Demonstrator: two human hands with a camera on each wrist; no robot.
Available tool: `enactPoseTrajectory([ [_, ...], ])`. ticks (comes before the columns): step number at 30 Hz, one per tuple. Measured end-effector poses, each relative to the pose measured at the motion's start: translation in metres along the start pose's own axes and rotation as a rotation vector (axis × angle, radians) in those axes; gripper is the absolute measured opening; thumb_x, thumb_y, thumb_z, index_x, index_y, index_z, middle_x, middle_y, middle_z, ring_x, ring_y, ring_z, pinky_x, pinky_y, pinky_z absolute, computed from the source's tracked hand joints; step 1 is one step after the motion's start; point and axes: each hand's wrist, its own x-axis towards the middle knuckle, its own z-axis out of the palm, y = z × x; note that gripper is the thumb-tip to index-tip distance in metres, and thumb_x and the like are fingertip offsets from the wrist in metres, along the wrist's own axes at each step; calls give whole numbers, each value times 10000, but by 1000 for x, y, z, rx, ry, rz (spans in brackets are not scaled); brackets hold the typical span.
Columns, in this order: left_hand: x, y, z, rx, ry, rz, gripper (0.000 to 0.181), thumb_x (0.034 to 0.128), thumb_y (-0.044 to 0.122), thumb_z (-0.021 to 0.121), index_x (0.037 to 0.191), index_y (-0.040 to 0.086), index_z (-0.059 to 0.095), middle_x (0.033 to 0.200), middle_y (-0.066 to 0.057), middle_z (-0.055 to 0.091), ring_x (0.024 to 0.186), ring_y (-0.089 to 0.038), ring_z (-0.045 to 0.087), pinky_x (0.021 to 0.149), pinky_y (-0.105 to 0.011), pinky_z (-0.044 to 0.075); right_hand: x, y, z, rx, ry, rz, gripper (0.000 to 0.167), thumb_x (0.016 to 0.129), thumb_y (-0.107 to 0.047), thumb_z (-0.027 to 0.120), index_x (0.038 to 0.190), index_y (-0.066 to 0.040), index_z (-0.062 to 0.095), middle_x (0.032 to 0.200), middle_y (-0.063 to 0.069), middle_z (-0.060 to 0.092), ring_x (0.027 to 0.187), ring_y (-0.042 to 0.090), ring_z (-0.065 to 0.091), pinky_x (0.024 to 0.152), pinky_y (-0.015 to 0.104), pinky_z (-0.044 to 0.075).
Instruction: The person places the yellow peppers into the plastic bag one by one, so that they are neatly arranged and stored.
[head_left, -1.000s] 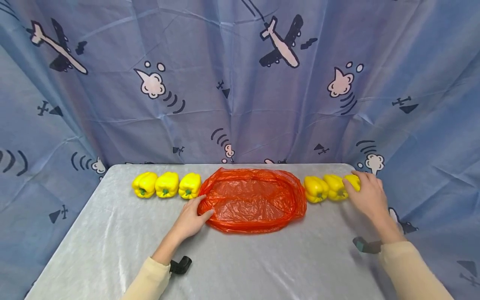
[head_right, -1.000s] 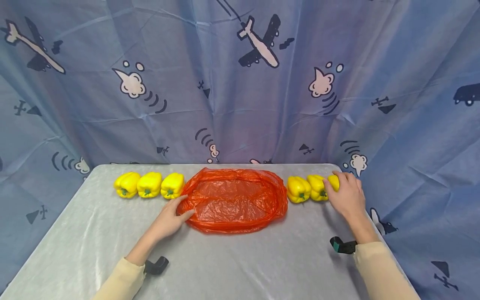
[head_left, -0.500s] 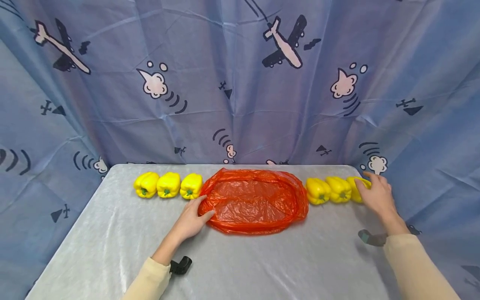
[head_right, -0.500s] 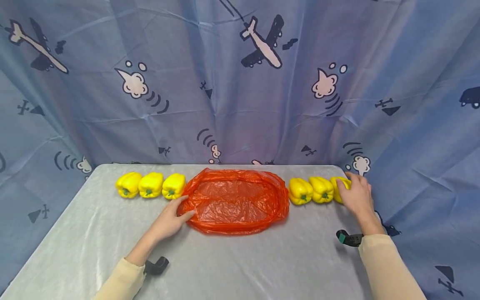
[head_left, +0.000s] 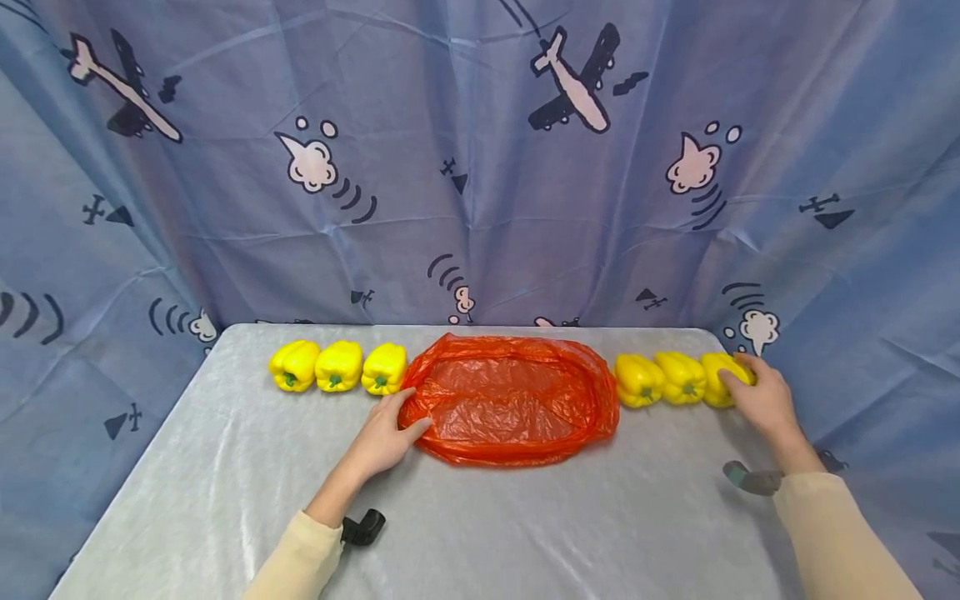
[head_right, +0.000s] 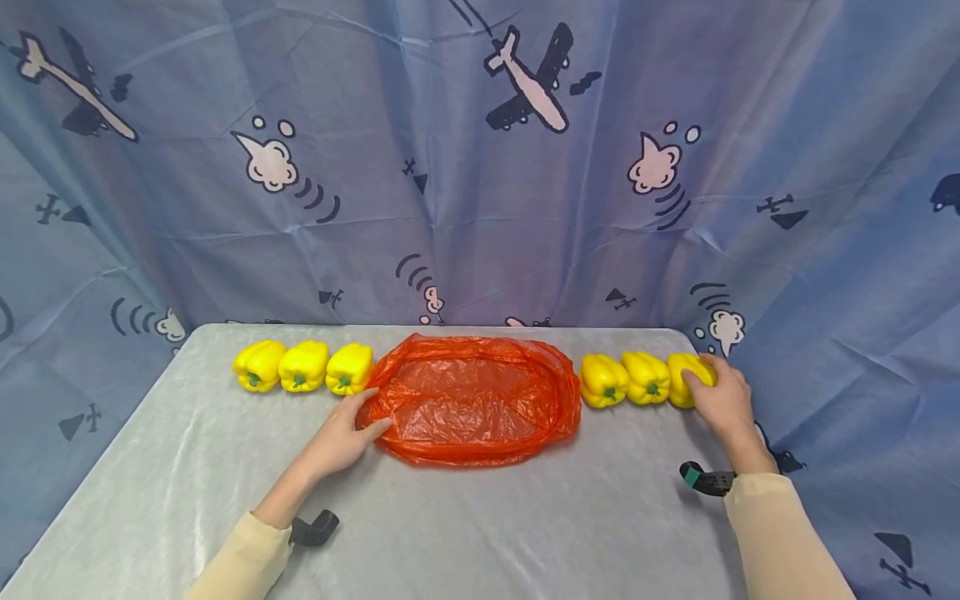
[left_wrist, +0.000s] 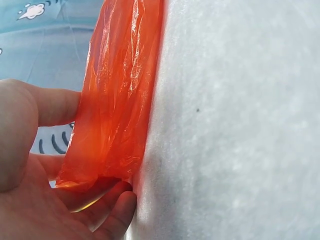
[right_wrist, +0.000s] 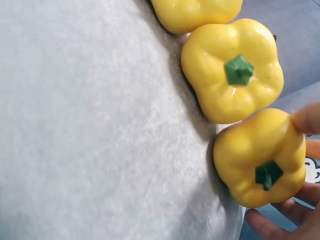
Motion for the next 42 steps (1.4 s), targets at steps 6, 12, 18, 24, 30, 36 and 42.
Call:
enactPoseTrajectory([
  [6, 1, 0, 0, 5, 0, 3, 640, 979, 303, 679, 1499, 10, 447, 1538, -248, 411, 1427, -445, 357, 1151, -608, 296, -4, 2, 1, 2, -12, 11, 710, 1065, -442, 419, 1536, 76, 299, 1431, 407, 295, 1263, 553, 264, 968, 696, 287],
  [12, 1, -2, 1, 11, 0, 10, 638, 981, 305, 676, 1498, 10, 448, 1539, -246, 410, 1426, -445, 358, 1150, -611, 297, -3, 3, 3, 24, -42, 63, 746, 1063, -487, 396, 1562, 51, 258, 1478, 417, 240, 1311, 573, 240, 1047, 731, 256],
  [18, 0, -1, 1, 0, -4, 6, 649, 976, 296, 684, 1503, 7, 439, 1542, -242, 403, 1428, -438, 356, 1152, -607, 296, -6, 1, 1, 5, -34, 42, 764, 1060, -496, 407, 1554, 69, 264, 1497, 426, 251, 1325, 591, 272, 1076, 735, 242],
  [24, 0, -1, 0, -2, -6, -2, 660, 969, 294, 694, 1504, 6, 435, 1538, -239, 409, 1424, -427, 368, 1155, -598, 300, -15, -7, -1, -30, 5, 39, 772, 1047, -508, 425, 1542, 71, 297, 1411, 404, 308, 1234, 540, 328, 991, 695, 324],
  [30, 0, -1, 1, -6, 2, 11, 646, 975, 274, 685, 1502, 0, 434, 1539, -252, 405, 1428, -436, 361, 1157, -599, 295, -25, -17, -7, -60, 34, 17, 776, 1038, -519, 439, 1537, 63, 320, 1392, 398, 311, 1218, 535, 333, 954, 685, 340],
  [36, 0, 0, 0, -11, 6, 15, 638, 976, 266, 684, 1498, -4, 437, 1538, -255, 406, 1433, -433, 358, 1163, -593, 288, -34, -29, -13, -66, 75, -33, 766, 1037, -513, 453, 1538, 52, 329, 1366, 399, 311, 1186, 539, 346, 892, 662, 356],
  [42, 1, 1, 0, -12, -1, 17, 644, 974, 266, 688, 1499, -9, 434, 1529, -257, 412, 1426, -430, 368, 1159, -595, 294, -40, -45, -19, -60, 107, -81, 746, 1033, -501, 477, 1537, 36, 354, 1355, 387, 332, 1178, 524, 358, 854, 623, 364],
])
